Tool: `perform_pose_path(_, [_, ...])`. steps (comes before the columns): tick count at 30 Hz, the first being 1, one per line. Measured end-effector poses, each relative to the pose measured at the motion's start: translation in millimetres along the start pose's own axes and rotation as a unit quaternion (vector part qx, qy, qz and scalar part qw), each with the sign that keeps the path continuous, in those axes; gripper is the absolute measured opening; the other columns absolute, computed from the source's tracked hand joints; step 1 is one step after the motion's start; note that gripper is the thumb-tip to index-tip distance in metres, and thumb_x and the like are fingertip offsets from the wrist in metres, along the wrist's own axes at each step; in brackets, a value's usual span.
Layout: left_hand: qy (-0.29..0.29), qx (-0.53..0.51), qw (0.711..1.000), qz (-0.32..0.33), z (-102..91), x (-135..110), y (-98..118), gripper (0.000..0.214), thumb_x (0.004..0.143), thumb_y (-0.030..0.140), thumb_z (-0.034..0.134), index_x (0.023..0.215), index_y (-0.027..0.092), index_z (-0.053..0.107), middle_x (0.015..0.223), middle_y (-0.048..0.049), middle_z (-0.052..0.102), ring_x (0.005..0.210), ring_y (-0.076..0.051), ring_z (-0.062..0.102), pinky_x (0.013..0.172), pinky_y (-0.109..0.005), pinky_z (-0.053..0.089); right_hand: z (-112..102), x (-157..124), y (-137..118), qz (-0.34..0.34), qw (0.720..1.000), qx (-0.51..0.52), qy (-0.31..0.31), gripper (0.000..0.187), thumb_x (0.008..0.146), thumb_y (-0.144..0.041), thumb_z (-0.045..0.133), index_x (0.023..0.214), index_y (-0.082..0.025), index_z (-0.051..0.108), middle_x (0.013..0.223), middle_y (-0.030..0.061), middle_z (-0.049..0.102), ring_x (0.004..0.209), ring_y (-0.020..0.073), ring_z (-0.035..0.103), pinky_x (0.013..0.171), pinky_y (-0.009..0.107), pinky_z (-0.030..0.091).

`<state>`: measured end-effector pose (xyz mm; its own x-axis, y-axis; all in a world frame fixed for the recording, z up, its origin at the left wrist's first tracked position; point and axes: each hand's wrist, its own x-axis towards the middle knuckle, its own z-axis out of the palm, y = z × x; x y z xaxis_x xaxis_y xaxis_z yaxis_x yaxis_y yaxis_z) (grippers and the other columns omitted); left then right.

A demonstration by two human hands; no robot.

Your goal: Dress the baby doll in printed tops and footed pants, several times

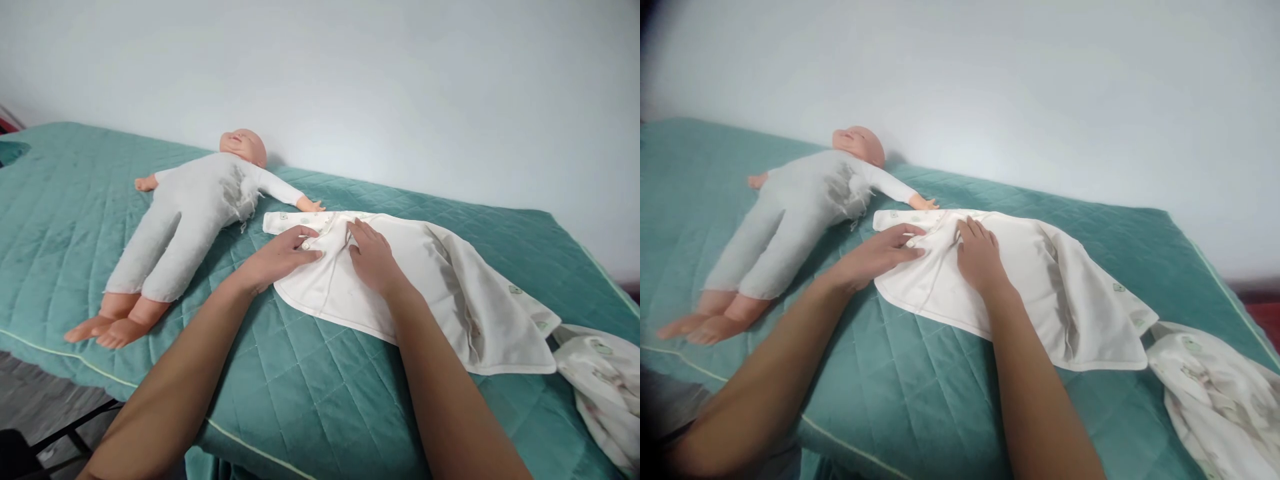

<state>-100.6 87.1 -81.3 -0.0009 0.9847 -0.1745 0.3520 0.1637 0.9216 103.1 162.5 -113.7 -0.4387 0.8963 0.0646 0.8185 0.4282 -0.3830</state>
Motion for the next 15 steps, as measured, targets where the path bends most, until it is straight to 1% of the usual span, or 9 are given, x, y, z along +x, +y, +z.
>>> perform_pose_path(2, [-0.001,0.034,0.999,0.013,1.9,-1.5,2.4,0.056,0.073,0.033,0.072,0.128,0.028,0.064,0.118,-0.0045,0.068,0.105,-0.024,0.061,0.082,-0.03,0.048,0.5,-0.2,-0.6,0.002,1.0,-0.006,0.007,0.061,0.095,-0.015,0.035,0.156,-0.012,0.041,0.167,0.0136,0.033,0.155,0.0275,0.029,0.126,0.052,0.025])
perform_pose_path(3, [-0.013,0.035,0.999,0.014,2.2,-2.5,3.6,0.06,0.072,0.03,0.071,0.131,0.028,0.062,0.118,-0.0043,0.068,0.106,-0.025,0.062,0.084,-0.031,0.049,0.9,-0.3,-0.6,0.002,1.0,-0.007,0.01,0.061,0.095,-0.015,0.035,0.156,-0.012,0.041,0.167,0.0145,0.034,0.155,0.0277,0.029,0.125,0.052,0.025])
perform_pose_path(6, [-0.056,-0.006,0.998,0.006,-0.6,-4.3,4.5,0.065,0.074,0.025,0.064,0.138,0.029,0.057,0.109,-0.0036,0.07,0.094,-0.023,0.064,0.078,-0.031,0.049,1.7,-0.2,-0.2,-0.003,1.0,-0.005,0.011,0.06,0.095,-0.016,0.035,0.155,-0.014,0.041,0.167,0.0141,0.033,0.156,0.0278,0.028,0.125,0.054,0.025])
perform_pose_path(8, [-0.054,-0.036,0.998,0.01,-5.0,-3.2,2.1,0.064,0.076,0.024,0.06,0.139,0.028,0.058,0.104,-0.0035,0.07,0.087,-0.022,0.064,0.075,-0.031,0.048,1.3,-0.1,-0.2,0.0,1.0,-0.005,0.006,0.059,0.096,-0.017,0.035,0.155,-0.015,0.041,0.167,0.0135,0.032,0.156,0.0278,0.027,0.125,0.055,0.023])
perform_pose_path(9, [-0.038,-0.037,0.998,0.014,-7.2,-1.8,0.2,0.062,0.077,0.024,0.058,0.139,0.026,0.059,0.104,-0.0037,0.07,0.087,-0.021,0.063,0.075,-0.031,0.048,0.7,-0.4,-0.6,0.002,1.0,-0.007,0.003,0.059,0.096,-0.017,0.035,0.155,-0.015,0.041,0.168,0.0134,0.031,0.156,0.0278,0.026,0.126,0.055,0.023])
perform_pose_path(10, [-0.009,-0.023,1.0,0.017,-9.2,0.1,-2.1,0.058,0.079,0.024,0.057,0.137,0.025,0.06,0.103,-0.0038,0.07,0.087,-0.021,0.063,0.077,-0.031,0.048,0.0,-1.0,-1.4,0.005,1.0,-0.009,-0.001,0.059,0.097,-0.018,0.035,0.156,-0.015,0.04,0.168,0.0136,0.031,0.157,0.0279,0.026,0.126,0.055,0.023])
perform_pose_path(12, [0.072,0.048,0.996,0.026,-11.0,4.9,-7.3,0.051,0.083,0.027,0.054,0.133,0.022,0.062,0.102,-0.0043,0.07,0.088,-0.022,0.063,0.081,-0.034,0.048,-2.1,-3.9,-4.8,0.015,1.0,-0.012,-0.009,0.059,0.098,-0.019,0.035,0.156,-0.014,0.04,0.168,0.0143,0.029,0.157,0.0282,0.025,0.126,0.054,0.023])
perform_pose_path(13, [0.115,0.097,0.988,0.034,-10.5,7.3,-10.0,0.048,0.086,0.028,0.052,0.133,0.022,0.062,0.102,-0.0049,0.07,0.089,-0.023,0.063,0.084,-0.035,0.048,-3.3,-6.2,-7.2,0.021,1.0,-0.014,-0.012,0.059,0.098,-0.02,0.036,0.157,-0.013,0.039,0.168,0.0146,0.029,0.157,0.0284,0.024,0.126,0.054,0.023])
perform_pose_path(15, [0.186,0.196,0.961,0.067,-7.3,11.1,-15.0,0.044,0.092,0.029,0.047,0.132,0.021,0.061,0.104,-0.0068,0.07,0.091,-0.024,0.064,0.088,-0.038,0.049,-6.9,-12.0,-12.7,0.031,0.999,-0.017,-0.016,0.06,0.098,-0.022,0.039,0.157,-0.014,0.038,0.169,0.0147,0.029,0.157,0.0291,0.023,0.126,0.053,0.023])
